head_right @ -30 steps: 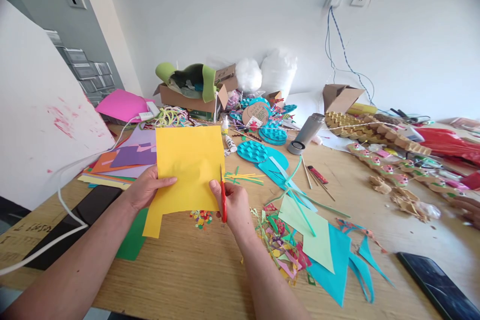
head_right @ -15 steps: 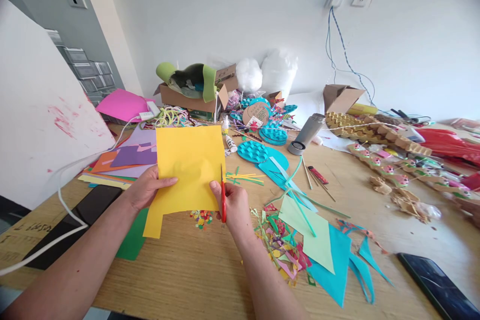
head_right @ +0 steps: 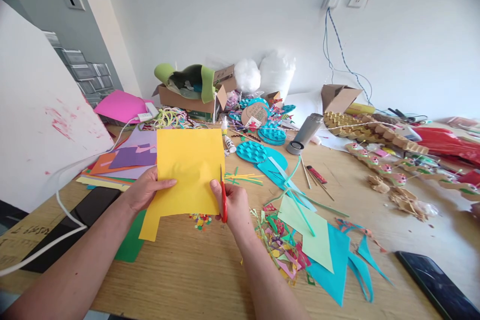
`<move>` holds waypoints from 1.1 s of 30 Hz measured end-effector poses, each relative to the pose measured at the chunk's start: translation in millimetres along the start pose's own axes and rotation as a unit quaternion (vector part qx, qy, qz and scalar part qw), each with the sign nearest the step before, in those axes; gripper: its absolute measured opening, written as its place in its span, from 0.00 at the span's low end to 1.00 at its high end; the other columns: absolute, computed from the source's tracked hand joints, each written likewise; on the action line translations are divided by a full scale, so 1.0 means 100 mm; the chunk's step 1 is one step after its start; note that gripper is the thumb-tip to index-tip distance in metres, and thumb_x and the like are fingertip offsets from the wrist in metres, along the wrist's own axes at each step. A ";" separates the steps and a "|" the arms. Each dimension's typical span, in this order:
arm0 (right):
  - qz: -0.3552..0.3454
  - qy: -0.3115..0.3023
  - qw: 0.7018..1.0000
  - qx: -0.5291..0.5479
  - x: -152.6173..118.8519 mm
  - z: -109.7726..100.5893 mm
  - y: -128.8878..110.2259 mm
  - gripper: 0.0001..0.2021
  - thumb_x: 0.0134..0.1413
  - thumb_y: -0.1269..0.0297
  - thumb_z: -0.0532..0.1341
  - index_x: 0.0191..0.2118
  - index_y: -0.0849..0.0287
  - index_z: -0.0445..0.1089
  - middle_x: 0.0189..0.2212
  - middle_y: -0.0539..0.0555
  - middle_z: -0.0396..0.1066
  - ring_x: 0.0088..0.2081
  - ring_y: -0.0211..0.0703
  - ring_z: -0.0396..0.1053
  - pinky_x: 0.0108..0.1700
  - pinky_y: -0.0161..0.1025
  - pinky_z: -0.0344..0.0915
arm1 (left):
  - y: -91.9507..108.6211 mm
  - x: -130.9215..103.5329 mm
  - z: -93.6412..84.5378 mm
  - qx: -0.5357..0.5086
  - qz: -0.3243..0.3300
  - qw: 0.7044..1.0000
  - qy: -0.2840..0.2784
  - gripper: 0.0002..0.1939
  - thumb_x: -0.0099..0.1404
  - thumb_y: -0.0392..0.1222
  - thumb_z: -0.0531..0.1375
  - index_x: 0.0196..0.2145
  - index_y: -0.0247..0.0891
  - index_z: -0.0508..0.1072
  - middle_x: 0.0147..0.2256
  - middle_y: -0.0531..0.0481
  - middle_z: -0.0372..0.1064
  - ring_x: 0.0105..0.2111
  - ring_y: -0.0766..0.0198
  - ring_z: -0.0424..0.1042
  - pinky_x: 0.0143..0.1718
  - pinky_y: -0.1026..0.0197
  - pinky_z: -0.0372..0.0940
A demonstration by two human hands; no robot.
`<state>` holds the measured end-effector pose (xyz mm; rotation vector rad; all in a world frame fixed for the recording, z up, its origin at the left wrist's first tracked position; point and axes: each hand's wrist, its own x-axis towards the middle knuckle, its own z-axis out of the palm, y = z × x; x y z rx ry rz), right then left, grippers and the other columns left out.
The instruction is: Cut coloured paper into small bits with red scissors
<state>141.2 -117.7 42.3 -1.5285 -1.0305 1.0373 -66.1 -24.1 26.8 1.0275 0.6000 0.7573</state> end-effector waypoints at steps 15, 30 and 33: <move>-0.038 -0.011 0.999 0.007 0.05 -0.03 0.07 0.26 0.45 0.39 0.60 0.20 0.61 0.61 0.16 0.49 0.60 0.18 0.36 0.57 0.18 0.31 0.48 | 0.02 -0.03 0.05 0.007 -0.020 1.000 -0.002 0.34 0.51 0.36 0.68 0.55 0.36 0.65 0.44 0.38 0.74 0.42 0.48 0.74 0.44 0.49 0.68; -0.032 0.005 0.999 0.024 0.00 0.02 0.02 0.27 0.45 0.37 0.59 0.21 0.61 0.63 0.17 0.51 0.64 0.18 0.37 0.58 0.18 0.32 0.52 | 0.01 -0.02 0.05 0.005 -0.023 1.000 -0.016 0.32 0.51 0.37 0.68 0.55 0.37 0.67 0.45 0.38 0.74 0.43 0.47 0.74 0.46 0.48 0.67; -0.032 0.001 0.999 0.021 0.00 0.02 0.04 0.28 0.47 0.36 0.56 0.22 0.61 0.64 0.18 0.52 0.66 0.17 0.37 0.58 0.17 0.33 0.53 | 0.01 -0.02 0.05 0.004 -0.026 1.000 -0.017 0.31 0.51 0.37 0.68 0.53 0.37 0.68 0.44 0.39 0.74 0.44 0.47 0.74 0.46 0.48 0.67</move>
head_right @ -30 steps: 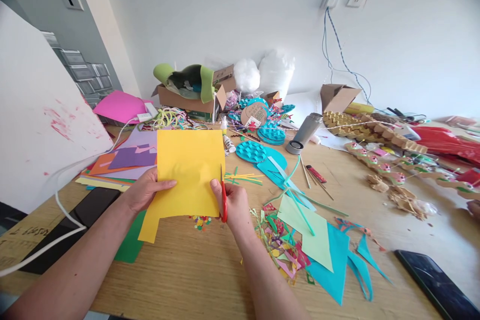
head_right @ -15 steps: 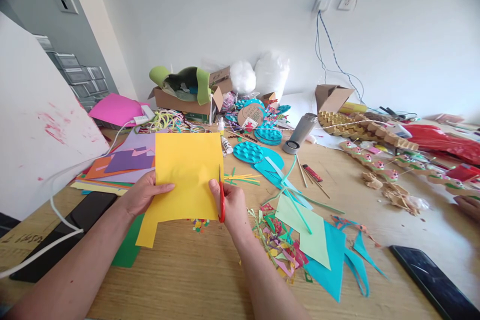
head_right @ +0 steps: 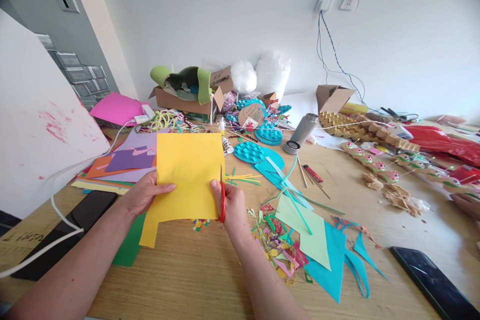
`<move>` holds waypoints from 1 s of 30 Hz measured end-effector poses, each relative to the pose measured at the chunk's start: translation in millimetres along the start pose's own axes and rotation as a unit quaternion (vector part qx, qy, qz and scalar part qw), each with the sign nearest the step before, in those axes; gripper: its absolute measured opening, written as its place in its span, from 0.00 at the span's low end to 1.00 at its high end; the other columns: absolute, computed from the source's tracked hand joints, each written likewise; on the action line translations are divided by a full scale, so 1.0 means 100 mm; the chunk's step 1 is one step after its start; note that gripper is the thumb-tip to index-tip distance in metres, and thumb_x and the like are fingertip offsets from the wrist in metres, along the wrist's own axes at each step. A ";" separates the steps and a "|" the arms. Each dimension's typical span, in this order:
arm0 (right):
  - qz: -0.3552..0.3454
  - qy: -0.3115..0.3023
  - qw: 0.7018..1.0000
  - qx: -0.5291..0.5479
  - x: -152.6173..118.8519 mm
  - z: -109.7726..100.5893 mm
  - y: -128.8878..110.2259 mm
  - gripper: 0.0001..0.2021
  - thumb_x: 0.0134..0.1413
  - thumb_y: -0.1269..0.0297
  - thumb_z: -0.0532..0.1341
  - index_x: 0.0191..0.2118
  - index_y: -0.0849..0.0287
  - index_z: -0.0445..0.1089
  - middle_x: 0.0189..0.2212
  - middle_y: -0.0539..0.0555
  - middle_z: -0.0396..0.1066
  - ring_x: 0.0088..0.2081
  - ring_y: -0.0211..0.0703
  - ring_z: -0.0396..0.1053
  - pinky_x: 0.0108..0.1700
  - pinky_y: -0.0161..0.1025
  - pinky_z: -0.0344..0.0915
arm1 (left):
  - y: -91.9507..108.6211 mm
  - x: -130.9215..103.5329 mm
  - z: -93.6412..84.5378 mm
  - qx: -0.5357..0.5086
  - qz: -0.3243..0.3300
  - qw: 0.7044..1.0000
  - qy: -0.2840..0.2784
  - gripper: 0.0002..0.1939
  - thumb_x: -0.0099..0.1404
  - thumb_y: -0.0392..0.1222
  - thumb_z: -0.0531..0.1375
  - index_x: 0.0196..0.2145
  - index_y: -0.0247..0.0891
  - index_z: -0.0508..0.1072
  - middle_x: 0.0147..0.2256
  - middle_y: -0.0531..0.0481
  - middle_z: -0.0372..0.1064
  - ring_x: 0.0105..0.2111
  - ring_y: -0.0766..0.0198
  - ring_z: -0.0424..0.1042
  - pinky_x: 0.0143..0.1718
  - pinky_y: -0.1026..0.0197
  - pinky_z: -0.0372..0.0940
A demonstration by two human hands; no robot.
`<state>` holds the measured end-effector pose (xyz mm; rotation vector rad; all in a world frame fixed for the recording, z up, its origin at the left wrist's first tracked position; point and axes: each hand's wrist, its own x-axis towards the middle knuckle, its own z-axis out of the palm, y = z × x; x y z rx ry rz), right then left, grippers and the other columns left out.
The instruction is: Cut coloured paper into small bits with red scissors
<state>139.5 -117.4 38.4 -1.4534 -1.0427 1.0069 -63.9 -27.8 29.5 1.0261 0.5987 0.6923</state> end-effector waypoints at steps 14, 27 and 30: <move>-0.005 -0.001 1.000 -0.029 0.02 -0.06 0.00 0.27 0.47 0.37 0.57 0.21 0.60 0.60 0.16 0.50 0.62 0.16 0.35 0.57 0.16 0.31 0.48 | 0.01 -0.01 0.01 0.007 -0.004 1.000 -0.002 0.30 0.51 0.36 0.68 0.52 0.36 0.69 0.44 0.37 0.74 0.45 0.45 0.72 0.46 0.48 0.67; -0.020 0.009 0.999 -0.029 0.02 -0.07 0.02 0.27 0.48 0.38 0.57 0.19 0.60 0.59 0.15 0.49 0.61 0.17 0.34 0.55 0.17 0.31 0.47 | 0.02 -0.02 0.03 0.014 -0.009 1.000 -0.003 0.30 0.49 0.37 0.69 0.51 0.36 0.70 0.44 0.37 0.74 0.44 0.44 0.73 0.46 0.48 0.67; -0.025 0.011 0.999 -0.027 0.02 -0.05 0.03 0.28 0.48 0.37 0.56 0.20 0.60 0.60 0.15 0.50 0.61 0.18 0.36 0.57 0.17 0.31 0.49 | 0.02 -0.02 0.02 0.013 -0.011 1.000 -0.005 0.31 0.50 0.37 0.68 0.52 0.36 0.69 0.43 0.38 0.74 0.44 0.46 0.73 0.45 0.48 0.68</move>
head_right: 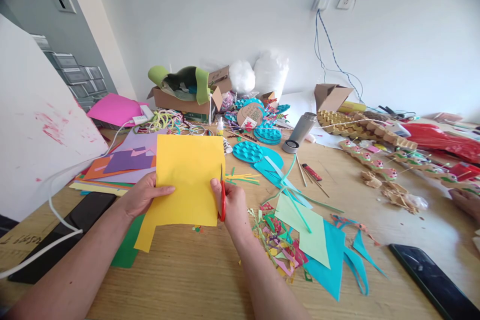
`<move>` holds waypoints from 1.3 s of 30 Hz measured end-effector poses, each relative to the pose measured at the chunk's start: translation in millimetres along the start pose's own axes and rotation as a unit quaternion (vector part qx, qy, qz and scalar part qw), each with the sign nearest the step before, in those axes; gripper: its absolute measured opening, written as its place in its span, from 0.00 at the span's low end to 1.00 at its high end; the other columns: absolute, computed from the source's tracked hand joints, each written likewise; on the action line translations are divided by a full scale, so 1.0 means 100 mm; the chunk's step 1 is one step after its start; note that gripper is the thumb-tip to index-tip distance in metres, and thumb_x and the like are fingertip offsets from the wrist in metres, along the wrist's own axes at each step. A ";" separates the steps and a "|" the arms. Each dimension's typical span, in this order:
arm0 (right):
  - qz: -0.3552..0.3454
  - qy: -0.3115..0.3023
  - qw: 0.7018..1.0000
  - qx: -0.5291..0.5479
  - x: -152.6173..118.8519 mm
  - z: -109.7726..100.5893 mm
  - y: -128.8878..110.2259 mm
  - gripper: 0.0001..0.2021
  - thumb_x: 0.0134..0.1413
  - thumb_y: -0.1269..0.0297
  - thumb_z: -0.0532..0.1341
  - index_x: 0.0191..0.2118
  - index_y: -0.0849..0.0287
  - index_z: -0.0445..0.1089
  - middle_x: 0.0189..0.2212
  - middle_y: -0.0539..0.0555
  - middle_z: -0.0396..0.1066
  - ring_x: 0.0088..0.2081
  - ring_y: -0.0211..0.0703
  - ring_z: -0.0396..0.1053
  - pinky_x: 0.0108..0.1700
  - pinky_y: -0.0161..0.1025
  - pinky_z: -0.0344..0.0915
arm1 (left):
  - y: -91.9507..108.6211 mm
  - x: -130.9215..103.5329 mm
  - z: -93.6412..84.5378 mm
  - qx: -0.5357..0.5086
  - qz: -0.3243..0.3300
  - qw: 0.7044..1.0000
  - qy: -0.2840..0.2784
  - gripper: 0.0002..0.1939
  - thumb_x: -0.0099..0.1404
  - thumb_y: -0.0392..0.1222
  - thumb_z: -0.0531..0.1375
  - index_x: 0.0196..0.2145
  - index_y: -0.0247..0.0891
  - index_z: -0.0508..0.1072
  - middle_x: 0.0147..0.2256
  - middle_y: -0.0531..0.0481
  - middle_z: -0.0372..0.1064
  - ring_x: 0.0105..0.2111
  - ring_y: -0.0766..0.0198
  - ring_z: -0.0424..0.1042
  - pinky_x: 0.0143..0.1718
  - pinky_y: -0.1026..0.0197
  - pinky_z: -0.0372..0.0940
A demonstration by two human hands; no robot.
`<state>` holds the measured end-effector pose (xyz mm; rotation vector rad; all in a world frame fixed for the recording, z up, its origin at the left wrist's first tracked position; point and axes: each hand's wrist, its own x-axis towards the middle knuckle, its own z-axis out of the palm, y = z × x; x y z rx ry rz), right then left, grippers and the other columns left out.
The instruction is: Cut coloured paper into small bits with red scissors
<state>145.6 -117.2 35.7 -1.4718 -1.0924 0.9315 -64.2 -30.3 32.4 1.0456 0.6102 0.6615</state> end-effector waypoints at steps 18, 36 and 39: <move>-0.006 0.000 1.000 0.012 0.01 -0.01 0.01 0.26 0.51 0.41 0.55 0.20 0.61 0.60 0.16 0.50 0.61 0.18 0.35 0.56 0.19 0.31 0.49 | 0.00 -0.01 0.00 -0.004 -0.016 1.000 -0.008 0.33 0.50 0.36 0.68 0.54 0.37 0.67 0.45 0.39 0.74 0.41 0.48 0.75 0.43 0.50 0.68; -0.013 0.018 1.000 0.010 0.03 -0.01 0.04 0.29 0.51 0.36 0.53 0.20 0.61 0.59 0.16 0.49 0.56 0.18 0.33 0.54 0.18 0.31 0.47 | 0.02 -0.02 0.03 -0.002 -0.024 1.000 0.002 0.38 0.48 0.35 0.69 0.56 0.35 0.63 0.45 0.37 0.73 0.40 0.48 0.75 0.42 0.50 0.68; -0.029 0.021 0.999 0.004 0.05 -0.02 0.07 0.28 0.51 0.37 0.53 0.20 0.60 0.57 0.16 0.48 0.55 0.18 0.33 0.54 0.19 0.30 0.47 | 0.02 -0.02 0.04 -0.004 -0.023 1.000 0.007 0.38 0.47 0.34 0.69 0.56 0.34 0.63 0.45 0.37 0.73 0.41 0.48 0.75 0.43 0.50 0.68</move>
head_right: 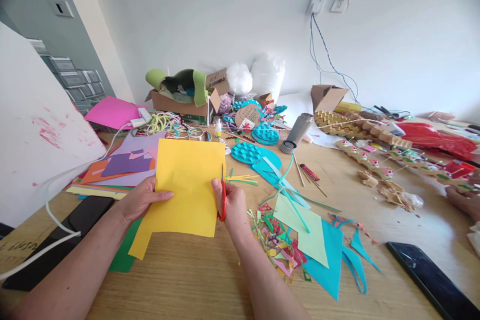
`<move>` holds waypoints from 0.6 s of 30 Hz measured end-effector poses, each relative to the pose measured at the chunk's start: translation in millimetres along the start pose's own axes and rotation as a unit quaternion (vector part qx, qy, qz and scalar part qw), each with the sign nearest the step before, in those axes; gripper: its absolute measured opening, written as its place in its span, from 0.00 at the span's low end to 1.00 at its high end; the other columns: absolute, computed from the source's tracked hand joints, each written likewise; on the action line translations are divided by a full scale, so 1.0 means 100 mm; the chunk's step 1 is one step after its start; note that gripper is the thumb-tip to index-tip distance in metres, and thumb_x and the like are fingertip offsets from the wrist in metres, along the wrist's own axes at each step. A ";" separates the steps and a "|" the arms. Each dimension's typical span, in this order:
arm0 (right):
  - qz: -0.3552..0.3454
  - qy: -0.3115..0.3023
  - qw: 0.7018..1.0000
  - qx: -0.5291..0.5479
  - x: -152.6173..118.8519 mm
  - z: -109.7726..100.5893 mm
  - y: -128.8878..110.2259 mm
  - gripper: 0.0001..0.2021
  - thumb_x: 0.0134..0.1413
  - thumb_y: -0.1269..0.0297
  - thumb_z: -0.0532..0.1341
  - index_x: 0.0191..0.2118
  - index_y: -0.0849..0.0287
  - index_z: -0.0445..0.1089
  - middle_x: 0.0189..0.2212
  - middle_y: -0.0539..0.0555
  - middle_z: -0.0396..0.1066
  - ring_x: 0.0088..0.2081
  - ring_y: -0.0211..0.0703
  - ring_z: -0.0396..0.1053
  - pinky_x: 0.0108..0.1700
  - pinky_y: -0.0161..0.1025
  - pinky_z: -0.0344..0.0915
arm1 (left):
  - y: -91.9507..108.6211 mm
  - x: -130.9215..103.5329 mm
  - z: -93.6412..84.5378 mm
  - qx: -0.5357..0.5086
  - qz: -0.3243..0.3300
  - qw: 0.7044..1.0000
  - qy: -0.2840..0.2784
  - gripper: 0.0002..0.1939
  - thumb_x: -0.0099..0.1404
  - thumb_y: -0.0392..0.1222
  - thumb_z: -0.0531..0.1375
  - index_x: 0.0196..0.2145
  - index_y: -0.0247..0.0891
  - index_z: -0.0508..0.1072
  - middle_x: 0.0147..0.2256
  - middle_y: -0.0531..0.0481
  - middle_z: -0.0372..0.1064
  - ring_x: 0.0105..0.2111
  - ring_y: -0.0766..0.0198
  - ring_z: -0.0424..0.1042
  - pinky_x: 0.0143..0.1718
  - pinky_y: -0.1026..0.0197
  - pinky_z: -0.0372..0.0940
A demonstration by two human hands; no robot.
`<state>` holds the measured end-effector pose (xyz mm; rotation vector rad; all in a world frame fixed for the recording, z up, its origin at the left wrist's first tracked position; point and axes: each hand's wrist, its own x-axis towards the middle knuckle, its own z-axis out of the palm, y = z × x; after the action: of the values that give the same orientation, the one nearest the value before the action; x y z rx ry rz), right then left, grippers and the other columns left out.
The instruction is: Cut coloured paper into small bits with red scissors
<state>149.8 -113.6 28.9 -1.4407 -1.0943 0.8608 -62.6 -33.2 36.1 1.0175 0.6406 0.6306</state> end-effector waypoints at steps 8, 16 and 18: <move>0.012 -0.005 1.000 0.024 -0.01 0.02 -0.02 0.29 0.50 0.36 0.54 0.22 0.62 0.62 0.17 0.51 0.60 0.19 0.35 0.56 0.19 0.31 0.50 | 0.01 0.00 0.01 0.000 0.011 1.000 0.006 0.41 0.47 0.33 0.69 0.58 0.35 0.60 0.46 0.37 0.72 0.41 0.49 0.74 0.43 0.50 0.67; 0.017 -0.003 0.999 0.032 -0.02 0.03 -0.06 0.29 0.49 0.36 0.54 0.22 0.62 0.64 0.15 0.50 0.61 0.17 0.35 0.56 0.18 0.32 0.50 | 0.01 0.00 0.01 0.005 0.006 1.000 0.013 0.44 0.46 0.35 0.70 0.60 0.37 0.59 0.43 0.39 0.74 0.39 0.49 0.75 0.41 0.50 0.68; 0.018 -0.004 0.999 0.034 -0.02 0.03 -0.07 0.29 0.50 0.36 0.54 0.21 0.62 0.64 0.15 0.50 0.61 0.16 0.34 0.55 0.18 0.31 0.49 | 0.01 0.00 0.00 0.009 0.006 1.000 0.015 0.43 0.47 0.35 0.70 0.59 0.36 0.59 0.41 0.39 0.75 0.39 0.49 0.75 0.41 0.50 0.68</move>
<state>145.5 -114.9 35.0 -1.4051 -1.0395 0.9213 -62.9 -33.2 37.1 1.0313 0.6669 0.6524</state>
